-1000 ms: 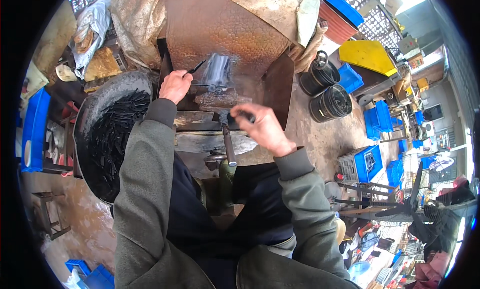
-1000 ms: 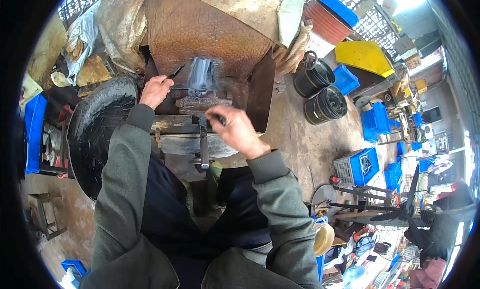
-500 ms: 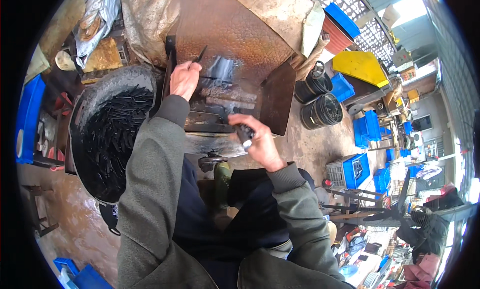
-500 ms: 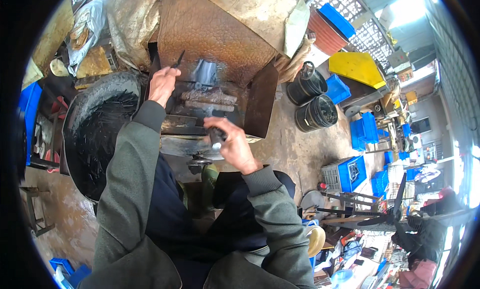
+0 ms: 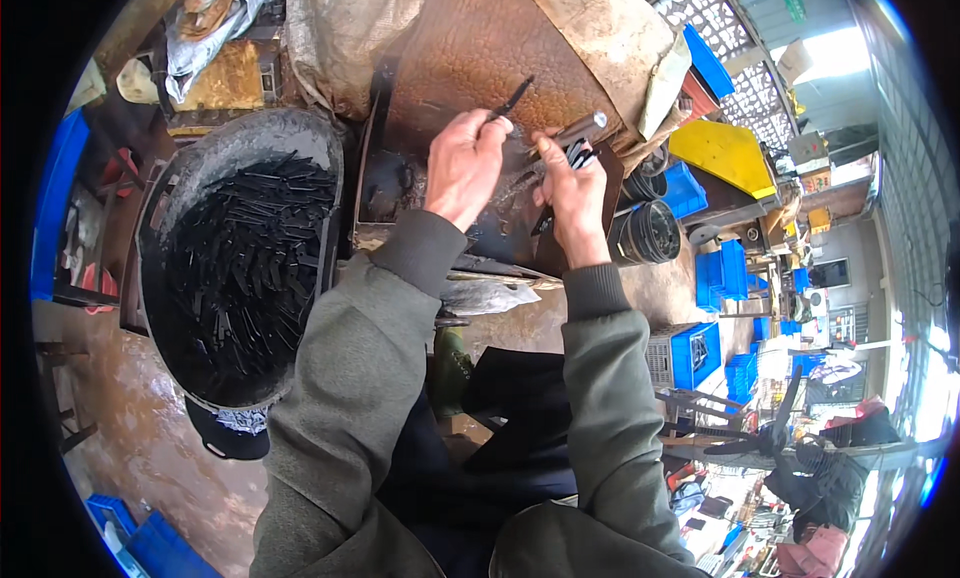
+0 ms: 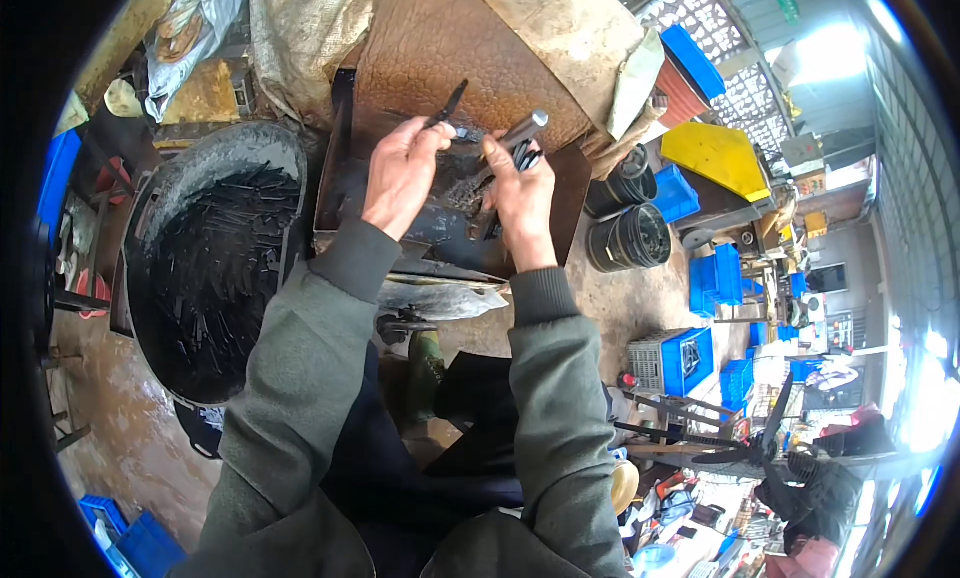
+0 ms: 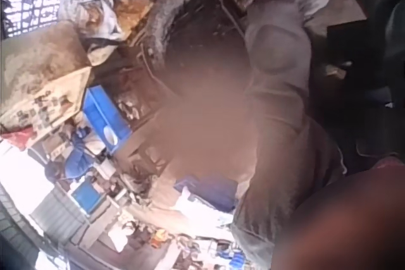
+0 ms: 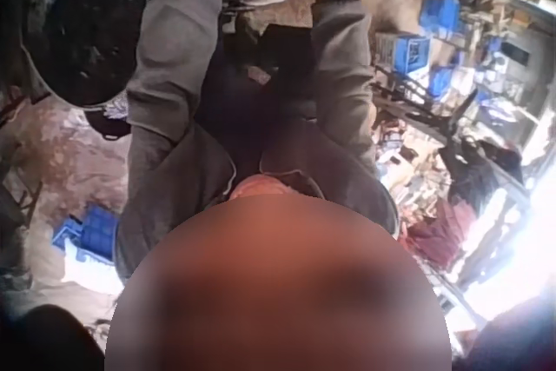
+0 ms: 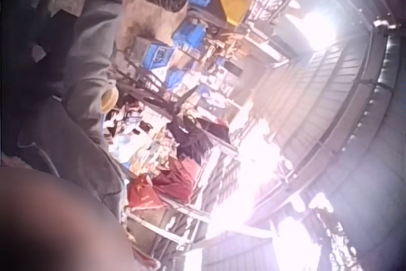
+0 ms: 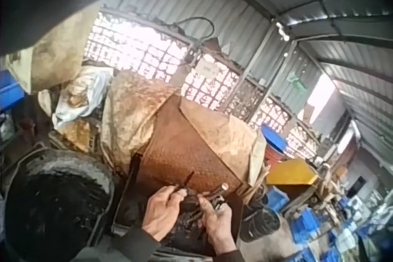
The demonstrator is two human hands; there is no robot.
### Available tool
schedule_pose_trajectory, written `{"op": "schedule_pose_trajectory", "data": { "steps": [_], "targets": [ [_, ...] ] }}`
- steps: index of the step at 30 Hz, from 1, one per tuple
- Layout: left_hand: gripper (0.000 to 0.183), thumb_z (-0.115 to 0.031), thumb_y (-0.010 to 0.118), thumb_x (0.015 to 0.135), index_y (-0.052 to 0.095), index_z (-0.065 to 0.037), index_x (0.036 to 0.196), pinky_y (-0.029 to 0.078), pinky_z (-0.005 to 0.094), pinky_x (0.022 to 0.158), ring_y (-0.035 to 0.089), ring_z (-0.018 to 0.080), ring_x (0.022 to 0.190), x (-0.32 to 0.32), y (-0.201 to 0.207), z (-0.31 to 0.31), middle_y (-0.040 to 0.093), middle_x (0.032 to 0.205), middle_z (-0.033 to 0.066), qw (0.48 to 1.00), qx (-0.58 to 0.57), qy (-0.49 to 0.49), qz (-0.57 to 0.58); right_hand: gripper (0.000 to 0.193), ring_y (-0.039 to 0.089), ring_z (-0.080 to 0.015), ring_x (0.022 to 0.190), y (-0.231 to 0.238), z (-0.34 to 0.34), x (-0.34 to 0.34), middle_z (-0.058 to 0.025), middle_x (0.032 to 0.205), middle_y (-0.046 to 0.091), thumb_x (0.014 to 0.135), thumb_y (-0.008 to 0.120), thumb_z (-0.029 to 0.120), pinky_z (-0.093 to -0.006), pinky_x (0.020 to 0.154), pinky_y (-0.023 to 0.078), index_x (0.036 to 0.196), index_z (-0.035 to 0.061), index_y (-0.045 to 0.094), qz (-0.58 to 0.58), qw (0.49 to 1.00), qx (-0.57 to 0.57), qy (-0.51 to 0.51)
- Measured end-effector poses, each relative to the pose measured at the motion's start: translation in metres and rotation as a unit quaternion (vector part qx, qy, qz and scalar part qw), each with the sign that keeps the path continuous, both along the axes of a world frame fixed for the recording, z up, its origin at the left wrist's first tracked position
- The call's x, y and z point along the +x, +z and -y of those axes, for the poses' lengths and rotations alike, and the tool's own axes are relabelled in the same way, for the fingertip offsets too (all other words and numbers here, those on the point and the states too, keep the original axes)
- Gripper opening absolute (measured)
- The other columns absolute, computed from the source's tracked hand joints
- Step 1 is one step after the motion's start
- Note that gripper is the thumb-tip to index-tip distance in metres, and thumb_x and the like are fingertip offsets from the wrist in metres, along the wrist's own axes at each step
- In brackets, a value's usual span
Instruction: Forging and measuring metal rods in a fabrication workshop.
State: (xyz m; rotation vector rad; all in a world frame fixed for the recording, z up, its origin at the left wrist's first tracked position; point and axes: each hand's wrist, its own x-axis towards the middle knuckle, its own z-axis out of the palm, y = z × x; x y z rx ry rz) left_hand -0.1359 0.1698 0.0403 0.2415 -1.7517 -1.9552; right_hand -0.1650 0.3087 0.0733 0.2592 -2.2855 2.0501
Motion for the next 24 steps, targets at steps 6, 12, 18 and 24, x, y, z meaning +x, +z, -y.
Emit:
{"op": "schedule_pose_trajectory", "data": {
  "steps": [6,12,18,24],
  "targets": [
    [0.028,-0.025,0.057,0.091,0.067,0.001,0.098,0.048,0.041,0.082,0.064,0.0369,0.091,-0.001,0.001,0.004,0.065,0.093,0.0216,0.999,0.034,-0.004,-0.013,0.014,0.043,-0.0103,0.04,0.007,0.016,-0.05,-0.0009,0.058,0.054,0.092,0.071,0.014,-0.0279,0.04,0.041,0.091,0.0021,0.065,0.005,0.997,0.064,-0.029],
    [0.028,-0.024,0.057,0.092,0.065,0.003,0.092,0.047,0.0428,0.078,0.063,0.0367,0.087,-0.002,0.007,0.001,0.063,0.089,0.0215,0.998,0.065,-0.009,-0.019,0.016,0.042,-0.0122,0.04,0.003,0.021,-0.07,-0.0007,0.054,0.05,0.094,0.069,0.015,-0.029,0.04,0.039,0.085,0.0026,0.064,-0.004,0.997,0.069,-0.037],
    [0.028,-0.024,0.056,0.092,0.064,0.003,0.09,0.047,0.0435,0.075,0.062,0.0358,0.085,0.005,0.014,-0.002,0.062,0.087,0.021,0.995,0.095,-0.038,-0.01,0.016,0.045,-0.0113,0.039,0.0,0.022,-0.081,-0.0016,0.055,0.053,0.091,0.072,0.015,-0.0286,0.038,0.041,0.087,0.0025,0.062,0.004,0.999,0.049,-0.02],
    [0.027,-0.023,0.056,0.093,0.064,0.002,0.09,0.047,0.0431,0.074,0.063,0.0352,0.083,0.002,0.013,0.002,0.063,0.087,0.0202,0.995,0.094,-0.025,-0.019,0.012,0.045,-0.0107,0.041,-0.002,0.024,-0.084,-0.0021,0.063,0.057,0.092,0.071,0.012,-0.0274,0.038,0.041,0.093,0.0026,0.063,0.016,1.0,0.016,-0.022]
  ]
}}
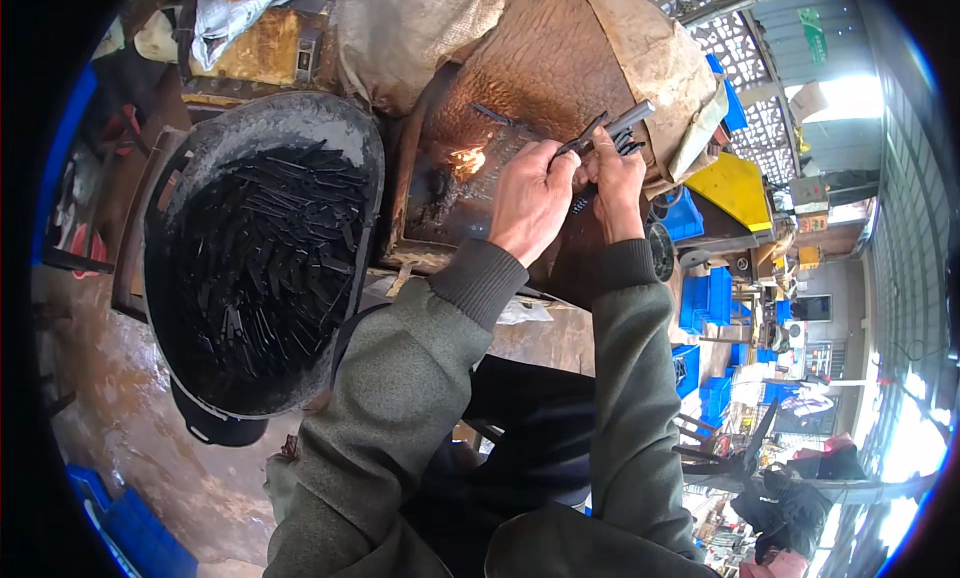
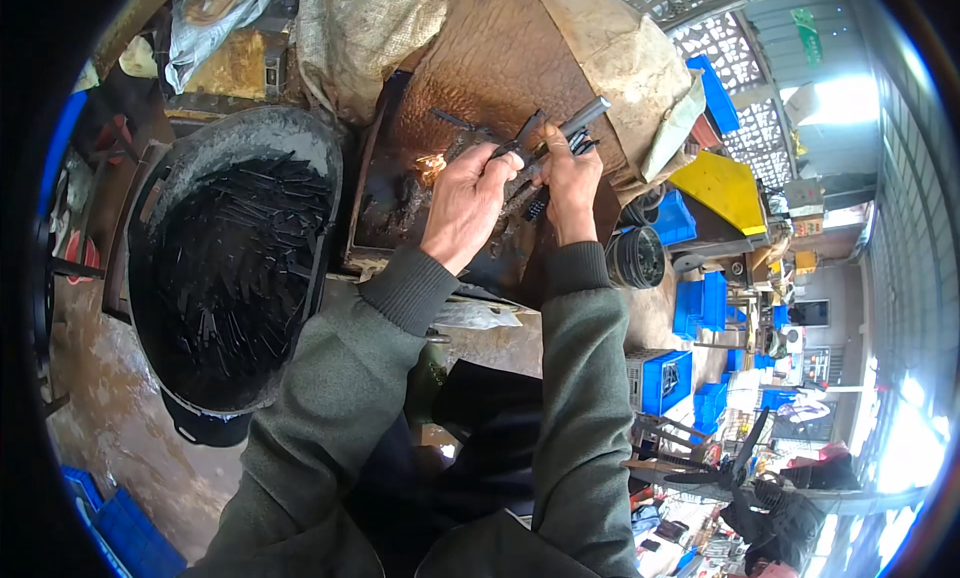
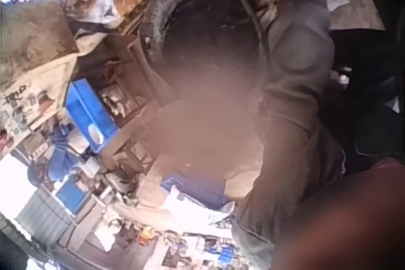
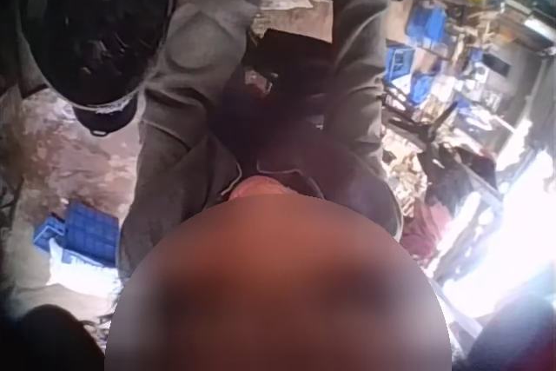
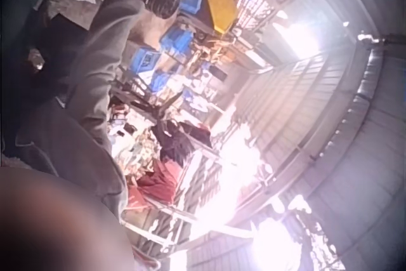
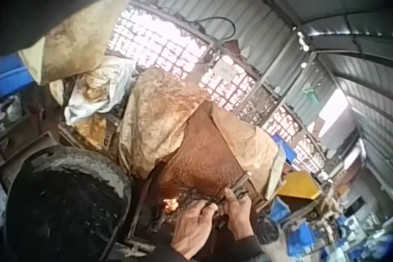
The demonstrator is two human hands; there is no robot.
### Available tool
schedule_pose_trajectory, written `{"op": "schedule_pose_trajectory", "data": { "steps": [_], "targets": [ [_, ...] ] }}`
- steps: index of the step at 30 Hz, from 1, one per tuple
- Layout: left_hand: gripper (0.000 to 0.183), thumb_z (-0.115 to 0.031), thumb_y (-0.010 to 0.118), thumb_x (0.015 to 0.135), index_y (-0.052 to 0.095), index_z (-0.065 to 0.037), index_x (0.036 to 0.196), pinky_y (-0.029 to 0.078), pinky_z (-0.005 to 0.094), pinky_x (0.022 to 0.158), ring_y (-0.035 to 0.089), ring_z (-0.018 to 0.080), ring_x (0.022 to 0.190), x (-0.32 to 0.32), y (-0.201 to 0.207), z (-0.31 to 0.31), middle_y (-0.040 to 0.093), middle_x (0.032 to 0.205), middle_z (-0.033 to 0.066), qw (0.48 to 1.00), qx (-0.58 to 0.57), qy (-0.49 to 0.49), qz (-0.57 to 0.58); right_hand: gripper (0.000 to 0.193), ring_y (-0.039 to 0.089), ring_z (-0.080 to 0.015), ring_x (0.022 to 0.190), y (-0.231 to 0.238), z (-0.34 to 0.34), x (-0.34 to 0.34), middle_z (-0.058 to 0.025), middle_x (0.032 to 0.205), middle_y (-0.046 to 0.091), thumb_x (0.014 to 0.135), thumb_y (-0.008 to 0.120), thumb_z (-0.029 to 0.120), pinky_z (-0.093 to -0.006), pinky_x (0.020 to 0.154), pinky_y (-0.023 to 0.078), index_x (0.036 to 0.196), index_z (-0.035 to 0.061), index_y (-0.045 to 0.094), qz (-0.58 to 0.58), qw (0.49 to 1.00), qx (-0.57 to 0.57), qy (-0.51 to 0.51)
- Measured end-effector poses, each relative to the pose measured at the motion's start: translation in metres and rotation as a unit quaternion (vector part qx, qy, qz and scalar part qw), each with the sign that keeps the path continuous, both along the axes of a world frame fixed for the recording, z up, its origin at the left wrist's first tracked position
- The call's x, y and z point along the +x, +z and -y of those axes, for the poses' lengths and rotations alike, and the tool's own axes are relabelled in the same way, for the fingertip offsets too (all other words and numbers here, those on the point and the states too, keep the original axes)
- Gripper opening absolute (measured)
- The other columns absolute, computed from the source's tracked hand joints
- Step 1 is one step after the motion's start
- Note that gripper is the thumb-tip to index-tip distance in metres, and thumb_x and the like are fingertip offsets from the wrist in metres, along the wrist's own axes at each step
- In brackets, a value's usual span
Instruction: Forging and measuring metal rods in a fabrication workshop.
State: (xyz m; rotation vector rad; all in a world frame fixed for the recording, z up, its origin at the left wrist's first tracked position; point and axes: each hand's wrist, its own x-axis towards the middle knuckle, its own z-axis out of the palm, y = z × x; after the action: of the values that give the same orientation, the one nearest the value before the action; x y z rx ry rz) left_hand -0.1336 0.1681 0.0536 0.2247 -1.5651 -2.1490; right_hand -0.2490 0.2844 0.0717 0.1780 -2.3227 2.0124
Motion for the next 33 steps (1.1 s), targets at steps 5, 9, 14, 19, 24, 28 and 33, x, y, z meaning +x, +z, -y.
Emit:
{"op": "schedule_pose_trajectory", "data": {
  "steps": [5,9,14,19,24,28,33],
  "targets": [
    [0.026,-0.023,0.056,0.092,0.065,0.002,0.091,0.047,0.0425,0.074,0.061,0.0356,0.082,-0.005,-0.005,-0.002,0.062,0.086,0.0201,1.0,0.012,0.013,-0.001,0.012,0.045,-0.0102,0.041,-0.001,0.002,-0.001,-0.0023,0.066,0.059,0.092,0.071,0.012,-0.0272,0.038,0.041,0.096,0.002,0.064,0.0,1.0,0.005,-0.005],
    [0.026,-0.022,0.057,0.092,0.065,0.002,0.093,0.047,0.0405,0.075,0.061,0.0332,0.081,-0.01,-0.014,0.003,0.063,0.084,0.0189,0.999,-0.002,0.032,-0.005,0.013,0.045,-0.0102,0.041,-0.004,0.006,0.002,-0.0024,0.067,0.059,0.092,0.07,0.011,-0.027,0.038,0.041,0.097,0.002,0.063,-0.021,1.0,-0.019,-0.005],
    [0.023,-0.018,0.056,0.095,0.069,0.001,0.095,0.047,0.0264,0.075,0.061,0.0126,0.082,-0.013,-0.018,0.008,0.068,0.086,0.0057,1.0,0.013,0.012,0.01,0.013,0.044,-0.0079,0.043,-0.006,0.005,0.002,-0.0058,0.078,0.067,0.093,0.069,0.013,-0.0266,0.04,0.043,0.099,0.0026,0.063,-0.029,0.999,-0.021,-0.017],
    [0.027,-0.022,0.056,0.093,0.069,0.002,0.098,0.046,0.0297,0.074,0.06,0.0153,0.079,-0.016,-0.017,0.017,0.068,0.083,0.0087,0.998,0.037,0.019,0.054,0.017,0.045,-0.0083,0.042,-0.01,0.004,-0.003,-0.0082,0.083,0.07,0.093,0.069,0.013,-0.0264,0.039,0.043,0.104,0.0017,0.062,-0.033,0.999,-0.002,-0.016],
    [0.026,-0.02,0.056,0.095,0.07,0.001,0.098,0.045,0.0263,0.076,0.06,0.0125,0.08,-0.022,-0.021,0.023,0.069,0.084,0.007,0.995,0.046,0.032,0.078,0.02,0.045,-0.009,0.041,-0.007,0.003,-0.003,-0.0084,0.083,0.07,0.092,0.07,0.013,-0.0265,0.039,0.042,0.104,0.0004,0.061,-0.027,1.0,-0.003,-0.011],
    [0.027,-0.02,0.055,0.095,0.069,0.002,0.097,0.046,0.0262,0.077,0.061,0.0127,0.081,-0.025,-0.022,0.02,0.069,0.085,0.0073,0.995,0.049,0.039,0.08,0.022,0.046,-0.0091,0.041,-0.006,0.003,-0.001,-0.0083,0.084,0.07,0.092,0.071,0.014,-0.0267,0.039,0.042,0.104,-0.0004,0.061,-0.013,1.0,-0.018,-0.011],
    [0.028,-0.02,0.054,0.095,0.069,0.003,0.097,0.047,0.0264,0.079,0.062,0.0134,0.083,-0.029,-0.027,0.017,0.07,0.086,0.0076,0.995,0.045,0.041,0.082,0.022,0.047,-0.0092,0.041,-0.004,0.002,-0.002,-0.0081,0.084,0.07,0.092,0.072,0.015,-0.0267,0.04,0.042,0.104,-0.0004,0.061,-0.011,1.0,0.003,-0.017]
  ]
}}
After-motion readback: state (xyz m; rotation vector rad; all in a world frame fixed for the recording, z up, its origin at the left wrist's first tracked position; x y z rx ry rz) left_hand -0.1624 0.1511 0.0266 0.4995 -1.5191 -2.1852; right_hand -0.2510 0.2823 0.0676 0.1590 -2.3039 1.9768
